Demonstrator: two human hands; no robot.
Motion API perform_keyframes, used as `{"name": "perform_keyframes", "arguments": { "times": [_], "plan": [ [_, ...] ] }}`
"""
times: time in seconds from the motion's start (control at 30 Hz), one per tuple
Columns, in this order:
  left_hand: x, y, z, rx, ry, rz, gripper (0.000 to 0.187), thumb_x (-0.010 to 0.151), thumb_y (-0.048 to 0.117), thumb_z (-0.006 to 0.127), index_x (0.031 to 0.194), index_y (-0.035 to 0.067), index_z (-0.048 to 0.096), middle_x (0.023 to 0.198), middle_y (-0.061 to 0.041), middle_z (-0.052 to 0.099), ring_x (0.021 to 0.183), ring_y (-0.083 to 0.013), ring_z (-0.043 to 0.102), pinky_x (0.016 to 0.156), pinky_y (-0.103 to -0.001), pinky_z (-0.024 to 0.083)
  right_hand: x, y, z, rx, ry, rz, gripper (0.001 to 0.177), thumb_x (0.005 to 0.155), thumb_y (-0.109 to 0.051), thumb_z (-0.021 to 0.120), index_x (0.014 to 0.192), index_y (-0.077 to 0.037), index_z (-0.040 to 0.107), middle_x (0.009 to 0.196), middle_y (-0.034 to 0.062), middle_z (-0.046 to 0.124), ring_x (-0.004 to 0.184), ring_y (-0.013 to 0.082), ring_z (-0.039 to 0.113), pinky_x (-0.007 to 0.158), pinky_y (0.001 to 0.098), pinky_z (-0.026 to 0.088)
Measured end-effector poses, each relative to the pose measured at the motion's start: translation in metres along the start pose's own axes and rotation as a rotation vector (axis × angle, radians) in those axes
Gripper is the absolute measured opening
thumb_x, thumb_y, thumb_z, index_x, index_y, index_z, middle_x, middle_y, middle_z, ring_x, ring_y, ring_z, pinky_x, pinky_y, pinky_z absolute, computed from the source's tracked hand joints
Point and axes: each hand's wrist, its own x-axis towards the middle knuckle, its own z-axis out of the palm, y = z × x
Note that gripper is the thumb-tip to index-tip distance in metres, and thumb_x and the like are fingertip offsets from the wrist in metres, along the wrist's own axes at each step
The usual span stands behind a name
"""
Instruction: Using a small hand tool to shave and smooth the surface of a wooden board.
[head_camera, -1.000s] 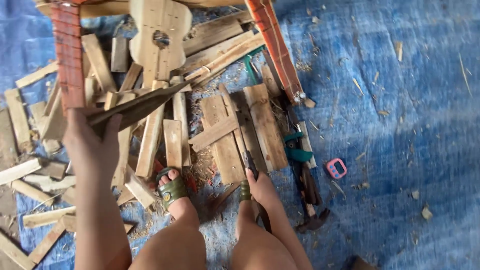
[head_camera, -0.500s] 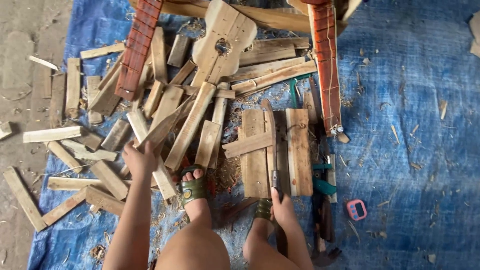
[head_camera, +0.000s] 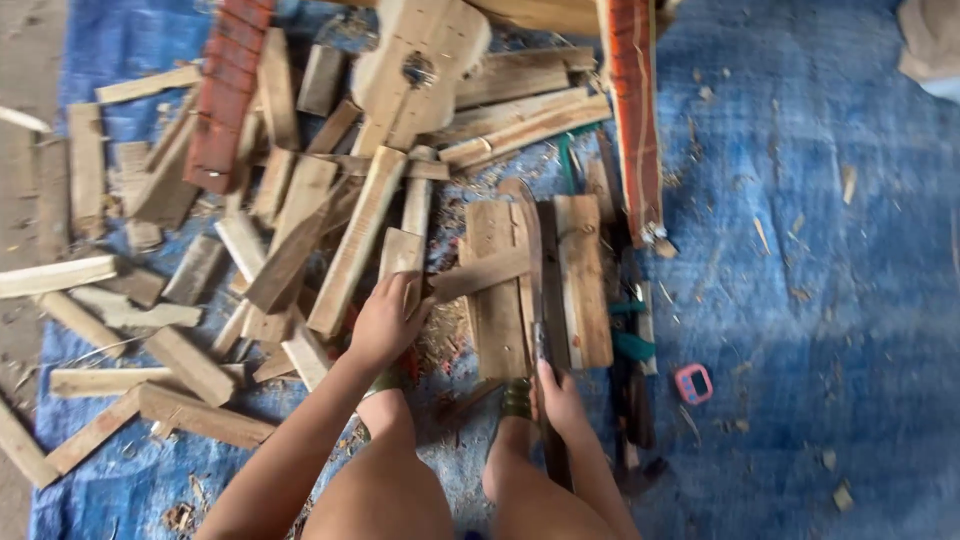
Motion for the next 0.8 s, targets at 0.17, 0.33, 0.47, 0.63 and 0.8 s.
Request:
{"name": "perform_keyframes", "arguments": {
  "times": [0.17,0.33,0.47,0.63,0.8],
  "plan": [
    [0.053,0.012,0.049,0.247,-0.251,0.071,0.075,0.094,0.060,0.061,0.150,0.012,0.045,0.137,-0.016,0.062,0.129,-0.0362,0.061,0.093,-0.054,0.058,-0.008,-0.007,-0.003,0.135,-0.011,-0.176,0.049,0.110,-0.036,0.043,0.091,0.005,0.063,0.056,0.0153,0.064,0.040,0.0251,0.064,0.046,0.0372,0.055],
    [0.072,0.006,0.059,0.321,-0.546,-0.018,0.057,0.090,0.054,0.070,0.127,0.012,0.057,0.109,-0.014,0.075,0.097,-0.0357,0.077,0.079,-0.053,0.063,-0.001,0.000,-0.014,0.214,-0.024,-0.257,0.046,0.110,-0.031,0.045,0.089,0.005,0.065,0.056,0.0168,0.066,0.039,0.0262,0.065,0.043,0.0359,0.055],
    [0.071,-0.005,0.079,0.381,-0.429,0.001,0.049,0.094,0.048,0.068,0.122,0.009,0.063,0.111,-0.014,0.067,0.100,-0.0377,0.074,0.077,-0.050,0.063,-0.006,-0.002,-0.025,0.220,-0.034,-0.255,0.042,0.110,-0.030,0.046,0.091,0.005,0.062,0.055,0.0172,0.064,0.038,0.0260,0.064,0.044,0.0358,0.054],
    [0.084,0.010,0.064,0.428,-0.364,-0.035,0.038,0.104,0.040,0.056,0.119,0.005,0.061,0.116,-0.015,0.060,0.109,-0.0388,0.068,0.078,-0.051,0.064,-0.014,-0.036,-0.033,0.064,0.008,-0.214,0.044,0.110,-0.034,0.048,0.094,0.003,0.064,0.059,0.0157,0.067,0.044,0.0249,0.068,0.047,0.0366,0.057],
    [0.097,0.007,0.063,0.596,-0.358,0.006,0.043,0.107,0.049,0.045,0.122,0.013,0.063,0.119,-0.007,0.059,0.116,-0.0249,0.061,0.083,-0.044,0.062,-0.015,-0.066,-0.037,-0.220,0.014,0.011,0.063,0.109,-0.049,0.045,0.129,0.010,0.055,0.070,0.0115,0.071,0.053,0.0177,0.071,0.052,0.0336,0.058]
  ]
}}
